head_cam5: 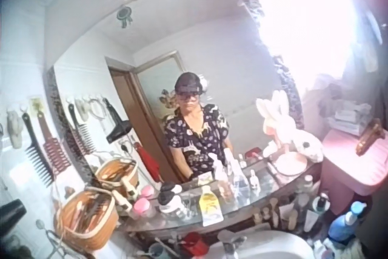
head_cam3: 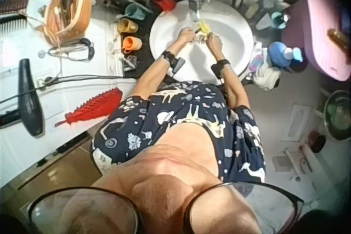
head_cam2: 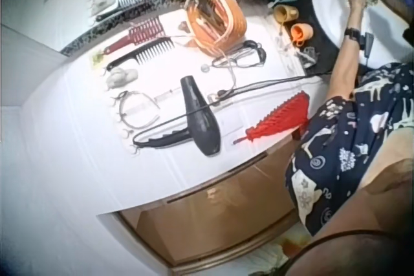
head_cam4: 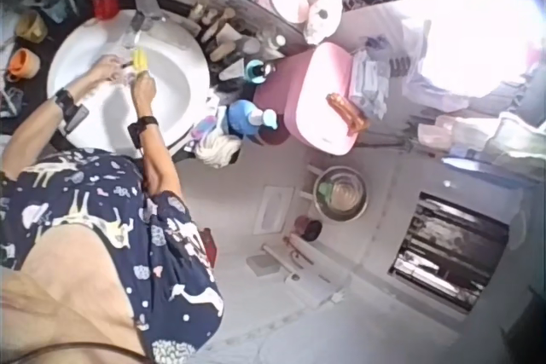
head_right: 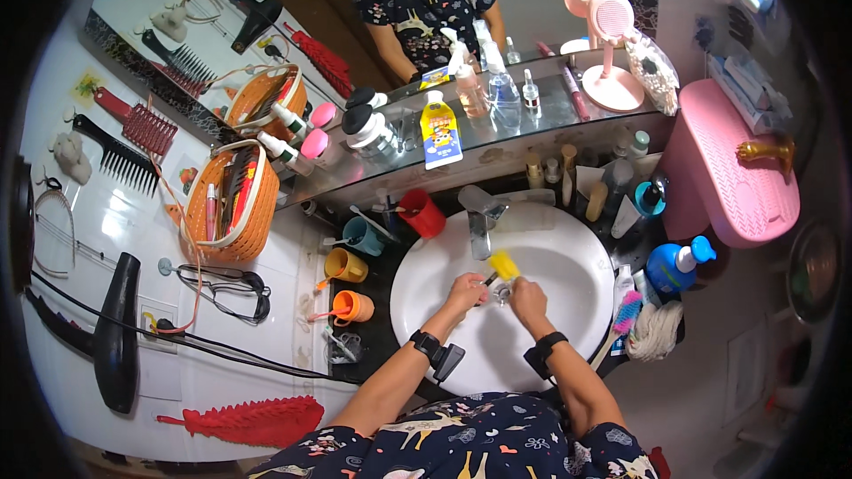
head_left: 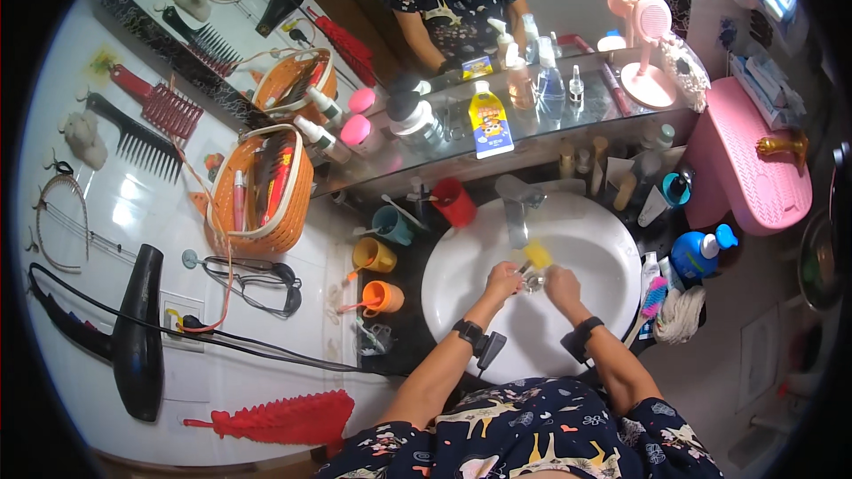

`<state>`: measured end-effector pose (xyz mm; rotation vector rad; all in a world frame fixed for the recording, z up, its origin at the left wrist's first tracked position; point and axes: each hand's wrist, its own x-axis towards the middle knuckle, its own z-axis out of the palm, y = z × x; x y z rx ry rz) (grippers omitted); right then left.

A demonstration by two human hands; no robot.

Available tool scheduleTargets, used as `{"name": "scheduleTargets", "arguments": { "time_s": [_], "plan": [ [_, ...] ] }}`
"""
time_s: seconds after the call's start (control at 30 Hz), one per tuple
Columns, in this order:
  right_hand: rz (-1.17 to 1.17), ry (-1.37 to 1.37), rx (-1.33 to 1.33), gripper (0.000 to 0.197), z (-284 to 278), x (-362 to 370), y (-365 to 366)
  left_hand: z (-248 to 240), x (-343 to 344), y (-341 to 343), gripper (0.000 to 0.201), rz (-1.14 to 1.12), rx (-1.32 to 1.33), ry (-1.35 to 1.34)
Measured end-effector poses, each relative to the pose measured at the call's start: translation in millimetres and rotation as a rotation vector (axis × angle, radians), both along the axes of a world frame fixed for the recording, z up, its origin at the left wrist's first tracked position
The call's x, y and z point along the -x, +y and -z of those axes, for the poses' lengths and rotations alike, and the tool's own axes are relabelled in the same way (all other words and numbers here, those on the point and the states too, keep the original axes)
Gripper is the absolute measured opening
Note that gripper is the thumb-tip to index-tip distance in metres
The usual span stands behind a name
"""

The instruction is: Washing a glass, a toothbrush, and a plastic cup in a bathroom sink using a sponge.

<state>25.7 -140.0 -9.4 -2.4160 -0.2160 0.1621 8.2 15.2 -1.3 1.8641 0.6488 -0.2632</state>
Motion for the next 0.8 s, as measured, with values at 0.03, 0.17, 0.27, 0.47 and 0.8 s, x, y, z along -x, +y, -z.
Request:
{"name": "scheduleTargets", "arguments": {
  "time_s": [0.03,0.17,0.27,0.47,0.8],
  "plan": [
    [0.0,0.002,-0.002,0.014,1,-2,0,-2,0,-2,0.02,-0.091,0.192,0.056],
    [-0.144,0.028,-0.045,0.022,-9,16,8,9,11,19,0.012,-0.126,0.806,0.046],
    [-0.098,0.0,-0.046,0.024,-1,21,5,-15,2,7,0.011,-0.12,0.798,0.121],
    [-0.066,0.065,-0.11,0.024,-1,24,18,-2,3,21,0.014,-0.203,0.904,0.221],
    [0.007,0.056,-0.156,0.023,-5,19,10,-16,-1,13,0.013,-0.226,1.198,0.273]
  ]
}}
